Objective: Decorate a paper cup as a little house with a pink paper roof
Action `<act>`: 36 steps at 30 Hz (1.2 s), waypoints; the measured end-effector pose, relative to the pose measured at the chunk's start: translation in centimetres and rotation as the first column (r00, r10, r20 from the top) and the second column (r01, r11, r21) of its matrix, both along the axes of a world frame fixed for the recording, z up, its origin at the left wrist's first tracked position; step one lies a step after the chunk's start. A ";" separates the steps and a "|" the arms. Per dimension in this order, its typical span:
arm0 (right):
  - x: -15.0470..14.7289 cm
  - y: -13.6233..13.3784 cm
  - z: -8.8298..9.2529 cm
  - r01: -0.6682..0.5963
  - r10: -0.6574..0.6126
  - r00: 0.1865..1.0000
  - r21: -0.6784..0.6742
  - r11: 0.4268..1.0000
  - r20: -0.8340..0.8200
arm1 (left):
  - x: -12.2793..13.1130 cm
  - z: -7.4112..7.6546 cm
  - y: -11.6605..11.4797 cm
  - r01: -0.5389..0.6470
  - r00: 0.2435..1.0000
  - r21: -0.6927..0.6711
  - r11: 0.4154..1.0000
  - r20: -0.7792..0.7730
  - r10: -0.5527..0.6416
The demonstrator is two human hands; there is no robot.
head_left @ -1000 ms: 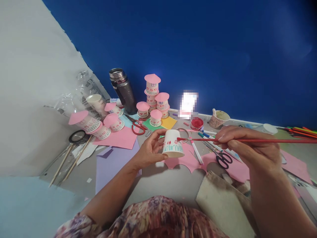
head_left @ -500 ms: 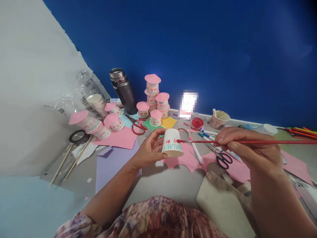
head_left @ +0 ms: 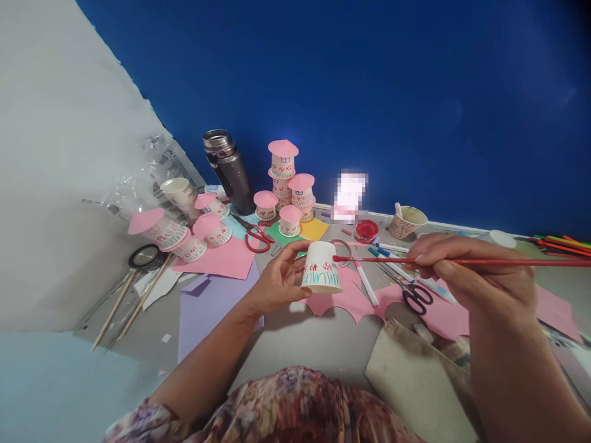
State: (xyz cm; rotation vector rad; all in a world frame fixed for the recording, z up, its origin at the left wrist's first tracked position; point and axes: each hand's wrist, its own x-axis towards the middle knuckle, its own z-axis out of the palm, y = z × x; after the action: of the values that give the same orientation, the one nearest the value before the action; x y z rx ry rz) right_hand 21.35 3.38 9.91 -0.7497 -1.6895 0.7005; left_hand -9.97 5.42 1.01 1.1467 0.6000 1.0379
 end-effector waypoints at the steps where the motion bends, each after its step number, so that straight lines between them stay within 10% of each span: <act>1: 0.0 0.0 0.0 -0.011 0.011 1.000 -0.004 1.000 0.006 | 0.0 0.0 0.0 0.004 1.000 -0.001 1.000 0.002 -0.004; 16: 0.1 0.5 -0.6 0.119 -0.120 0.990 -0.029 0.993 -0.068 | 0.5 0.2 -0.5 -0.092 0.996 -0.070 0.993 0.004 0.092; 20: -1.5 0.7 -1.2 0.206 -0.201 0.965 -0.011 0.979 0.167 | 1.5 0.1 -1.0 -0.053 0.997 -0.107 0.993 0.054 0.059; 26: -4.4 1.0 -2.9 0.010 -0.067 0.882 0.123 0.992 0.466 | 2.7 0.6 -2.1 -0.047 0.989 -0.119 0.992 0.131 0.063; 36: -5.3 1.1 -3.4 -0.026 -0.014 0.865 0.072 0.997 0.502 | 2.8 0.2 -2.2 0.018 0.995 -0.144 0.989 0.099 -0.003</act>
State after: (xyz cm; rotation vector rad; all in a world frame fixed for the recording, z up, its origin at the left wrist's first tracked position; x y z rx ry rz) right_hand 16.05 4.44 6.55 -0.9281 -2.1792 0.4588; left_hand -7.21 3.26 1.18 0.9652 0.5807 1.0191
